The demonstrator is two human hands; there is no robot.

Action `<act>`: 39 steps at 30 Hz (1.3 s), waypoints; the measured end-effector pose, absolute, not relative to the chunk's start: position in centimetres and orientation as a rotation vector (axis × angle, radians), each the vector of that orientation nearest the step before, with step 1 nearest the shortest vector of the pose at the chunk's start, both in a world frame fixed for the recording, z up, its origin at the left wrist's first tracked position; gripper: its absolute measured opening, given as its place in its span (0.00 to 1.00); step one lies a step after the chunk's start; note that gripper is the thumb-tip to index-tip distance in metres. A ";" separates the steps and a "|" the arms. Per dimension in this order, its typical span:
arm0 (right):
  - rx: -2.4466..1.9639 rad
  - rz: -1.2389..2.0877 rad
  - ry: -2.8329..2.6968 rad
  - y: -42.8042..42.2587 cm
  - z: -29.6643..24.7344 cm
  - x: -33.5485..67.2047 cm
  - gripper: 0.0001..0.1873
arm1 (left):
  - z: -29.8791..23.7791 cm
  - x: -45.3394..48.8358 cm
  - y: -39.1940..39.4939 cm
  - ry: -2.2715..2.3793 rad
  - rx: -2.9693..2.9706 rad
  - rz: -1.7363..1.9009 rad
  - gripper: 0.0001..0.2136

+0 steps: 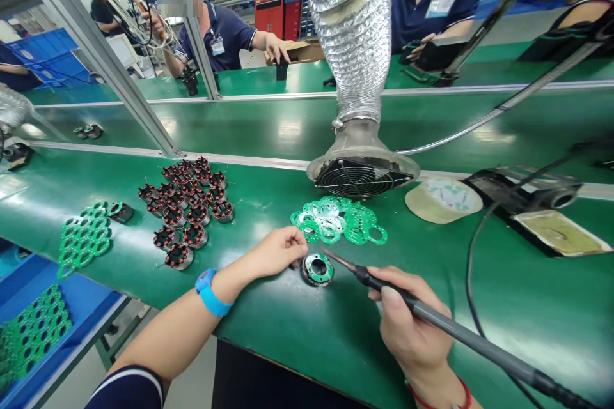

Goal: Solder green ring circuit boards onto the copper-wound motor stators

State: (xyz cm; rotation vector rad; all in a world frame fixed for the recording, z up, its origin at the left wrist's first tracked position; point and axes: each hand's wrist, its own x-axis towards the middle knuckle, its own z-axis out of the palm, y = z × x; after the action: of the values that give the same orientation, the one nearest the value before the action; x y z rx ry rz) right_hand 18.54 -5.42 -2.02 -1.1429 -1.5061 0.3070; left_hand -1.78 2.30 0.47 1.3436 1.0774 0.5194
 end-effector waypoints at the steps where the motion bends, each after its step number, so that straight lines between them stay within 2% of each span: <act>1: -1.123 0.302 -1.532 -5.5 -2.0 18.6 0.09 | 0.5 -1.8 2.3 1.082 1.339 0.524 0.03; 17: -1.142 0.271 -1.576 -5.7 -2.2 18.2 0.08 | 0.0 -1.0 2.4 1.158 1.272 0.541 0.04; 22: -1.228 0.423 -1.545 -5.1 -1.8 17.2 0.18 | -0.2 -0.9 2.4 1.171 1.289 0.548 0.05; 27: -1.278 0.326 -1.850 -4.2 -1.2 16.1 0.17 | -0.1 -1.0 2.3 1.163 1.348 0.542 0.05; 31: -1.233 0.376 -2.020 -4.2 -1.5 15.6 0.24 | -0.5 -1.1 2.4 1.150 1.369 0.548 0.06; 36: -1.318 0.375 -1.964 -4.1 -2.6 15.6 0.22 | 0.3 -1.5 2.0 1.191 1.493 0.528 0.05; 39: -1.391 0.369 -1.863 -3.9 -3.1 16.1 0.25 | 1.7 -2.1 1.2 1.148 1.715 0.395 0.11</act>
State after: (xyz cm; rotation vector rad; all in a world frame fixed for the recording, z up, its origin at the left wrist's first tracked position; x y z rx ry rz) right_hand 16.06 -3.87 -3.10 -1.3913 -1.8631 0.3691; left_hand -2.06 1.15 1.73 1.7151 1.1482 0.3955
